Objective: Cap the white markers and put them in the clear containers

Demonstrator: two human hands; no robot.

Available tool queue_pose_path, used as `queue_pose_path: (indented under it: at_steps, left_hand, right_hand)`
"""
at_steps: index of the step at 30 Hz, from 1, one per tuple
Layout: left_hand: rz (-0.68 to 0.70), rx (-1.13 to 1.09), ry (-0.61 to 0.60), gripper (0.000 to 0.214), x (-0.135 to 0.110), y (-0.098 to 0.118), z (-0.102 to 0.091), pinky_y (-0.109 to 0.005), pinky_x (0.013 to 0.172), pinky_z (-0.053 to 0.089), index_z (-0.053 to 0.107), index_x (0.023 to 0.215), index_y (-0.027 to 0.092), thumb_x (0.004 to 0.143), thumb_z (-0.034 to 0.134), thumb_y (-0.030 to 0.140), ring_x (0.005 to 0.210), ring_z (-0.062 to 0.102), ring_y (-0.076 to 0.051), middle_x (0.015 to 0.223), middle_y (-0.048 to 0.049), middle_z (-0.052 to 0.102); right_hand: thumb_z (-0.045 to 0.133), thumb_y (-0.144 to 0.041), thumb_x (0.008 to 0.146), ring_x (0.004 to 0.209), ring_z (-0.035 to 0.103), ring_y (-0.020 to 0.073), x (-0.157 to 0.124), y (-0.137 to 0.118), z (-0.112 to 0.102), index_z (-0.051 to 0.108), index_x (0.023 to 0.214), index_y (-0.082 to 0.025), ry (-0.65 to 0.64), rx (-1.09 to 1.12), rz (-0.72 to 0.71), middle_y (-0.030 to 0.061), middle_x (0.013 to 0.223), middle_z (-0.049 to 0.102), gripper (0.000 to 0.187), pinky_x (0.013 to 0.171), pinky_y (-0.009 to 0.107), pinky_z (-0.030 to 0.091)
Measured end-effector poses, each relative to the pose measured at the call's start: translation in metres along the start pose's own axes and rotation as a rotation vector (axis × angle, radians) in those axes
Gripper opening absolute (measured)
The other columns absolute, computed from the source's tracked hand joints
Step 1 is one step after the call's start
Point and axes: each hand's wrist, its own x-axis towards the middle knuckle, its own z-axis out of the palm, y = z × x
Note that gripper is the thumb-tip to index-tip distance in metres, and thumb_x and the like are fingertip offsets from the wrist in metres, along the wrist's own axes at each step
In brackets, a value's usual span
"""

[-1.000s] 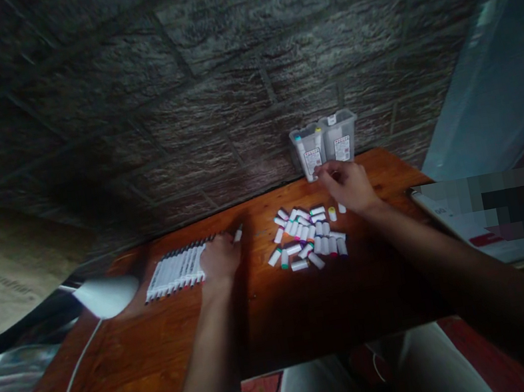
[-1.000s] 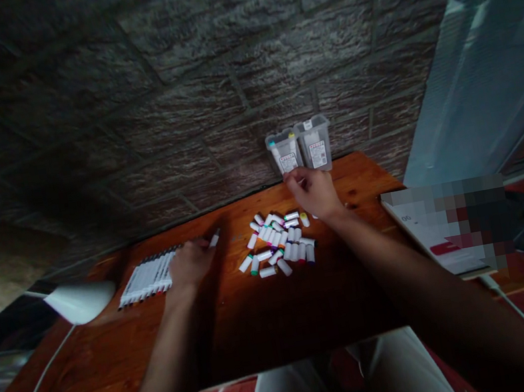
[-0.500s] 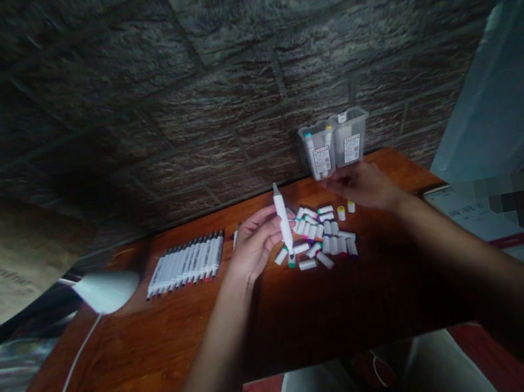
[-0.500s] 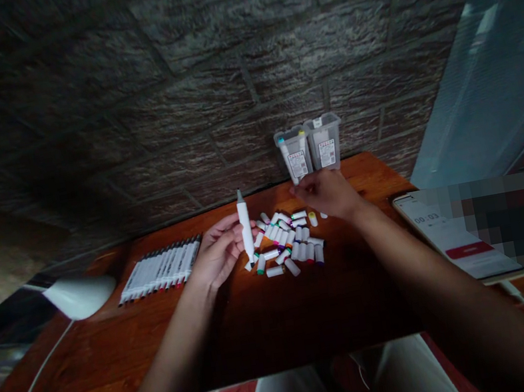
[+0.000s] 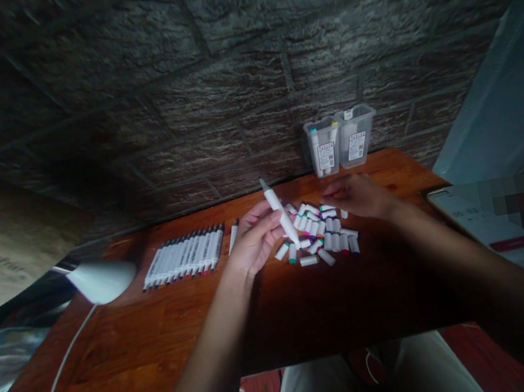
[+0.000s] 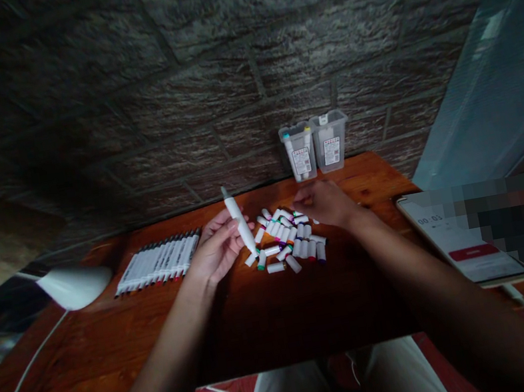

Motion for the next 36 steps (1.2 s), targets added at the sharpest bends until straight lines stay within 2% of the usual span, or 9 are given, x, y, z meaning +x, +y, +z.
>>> queue_pose_path:
  at_steps: [6, 11, 17, 25, 28, 31, 34, 36]
  left_hand:
    - [0.005, -0.01, -0.002, 0.03, 0.0, 0.0, 0.001, -0.023, 0.063, 0.061, 0.072, 0.093, 0.012, 0.065, 0.083, 0.015, 0.072, 0.073, -0.016, 0.084, -0.0055, 0.076]
    - [-0.022, -0.026, -0.036, 0.032, -0.002, 0.002, 0.003, -0.026, 0.071, 0.062, 0.072, 0.1, 0.011, 0.069, 0.077, 0.012, 0.076, 0.074, -0.018, 0.085, -0.0076, 0.077]
    - [-0.015, -0.063, -0.024, 0.03, -0.002, 0.004, 0.004, -0.024, 0.073, 0.061, 0.071, 0.103, 0.01, 0.074, 0.068, 0.008, 0.078, 0.075, -0.018, 0.088, -0.0086, 0.078]
    - [0.02, -0.11, -0.05, 0.031, -0.004, 0.004, 0.002, -0.025, 0.075, 0.061, 0.071, 0.104, 0.012, 0.073, 0.07, 0.008, 0.081, 0.074, -0.018, 0.088, -0.0071, 0.077]
    - [0.013, -0.112, -0.052, 0.031, -0.002, 0.001, -0.001, -0.024, 0.073, 0.06, 0.072, 0.103, 0.013, 0.072, 0.073, 0.01, 0.078, 0.074, -0.017, 0.086, -0.0059, 0.076]
    - [-0.022, -0.114, -0.041, 0.032, -0.002, -0.005, -0.005, -0.026, 0.073, 0.06, 0.072, 0.103, 0.015, 0.072, 0.077, 0.013, 0.074, 0.073, -0.016, 0.088, -0.0045, 0.075]
    - [-0.083, -0.143, -0.013, 0.033, -0.007, -0.014, -0.01, -0.027, 0.076, 0.059, 0.073, 0.1, 0.017, 0.068, 0.082, 0.017, 0.075, 0.073, -0.017, 0.089, -0.0046, 0.075]
    - [-0.139, -0.164, -0.012, 0.033, -0.011, -0.021, -0.013, -0.028, 0.075, 0.059, 0.074, 0.099, 0.017, 0.067, 0.084, 0.021, 0.073, 0.073, -0.017, 0.085, -0.0044, 0.075]
  right_hand:
    - [0.065, -0.028, 0.086, 0.082, 0.073, 0.0195, -0.002, -0.002, 0.005, 0.077, 0.087, -0.022, -0.065, 0.014, -0.036, 0.002, 0.088, 0.079, 0.014, 0.075, 0.031, 0.054]
    - [0.065, -0.032, 0.086, 0.083, 0.072, 0.0184, -0.001, 0.002, 0.009, 0.077, 0.087, -0.024, -0.102, -0.012, -0.084, 0.0006, 0.091, 0.078, 0.014, 0.076, 0.03, 0.052]
    - [0.065, -0.031, 0.086, 0.082, 0.071, 0.018, 0.0, 0.005, 0.013, 0.077, 0.086, -0.024, -0.135, -0.022, -0.099, -0.0001, 0.089, 0.078, 0.014, 0.075, 0.03, 0.052]
    - [0.062, -0.029, 0.087, 0.08, 0.072, 0.0172, -0.003, 0.004, 0.015, 0.076, 0.087, -0.024, -0.138, -0.049, -0.096, -0.0001, 0.089, 0.078, 0.015, 0.076, 0.029, 0.052]
    - [0.06, -0.03, 0.089, 0.077, 0.071, 0.0173, -0.002, 0.0, 0.015, 0.076, 0.085, -0.022, -0.048, -0.082, -0.14, 0.0011, 0.086, 0.078, 0.017, 0.072, 0.028, 0.051]
    - [0.059, -0.035, 0.091, 0.075, 0.07, 0.0182, -0.006, -0.012, 0.014, 0.074, 0.081, -0.022, 0.175, -0.04, -0.196, 0.0029, 0.083, 0.077, 0.022, 0.07, 0.029, 0.05]
    - [0.055, -0.039, 0.095, 0.066, 0.065, 0.0182, -0.019, -0.025, 0.017, 0.066, 0.067, -0.023, 0.354, 0.002, -0.192, 0.0045, 0.07, 0.071, 0.033, 0.065, 0.031, 0.047]
    - [0.053, -0.036, 0.096, 0.057, 0.059, 0.0169, -0.03, -0.03, 0.021, 0.06, 0.061, -0.023, 0.369, -0.007, -0.199, 0.0034, 0.06, 0.063, 0.037, 0.059, 0.031, 0.044]
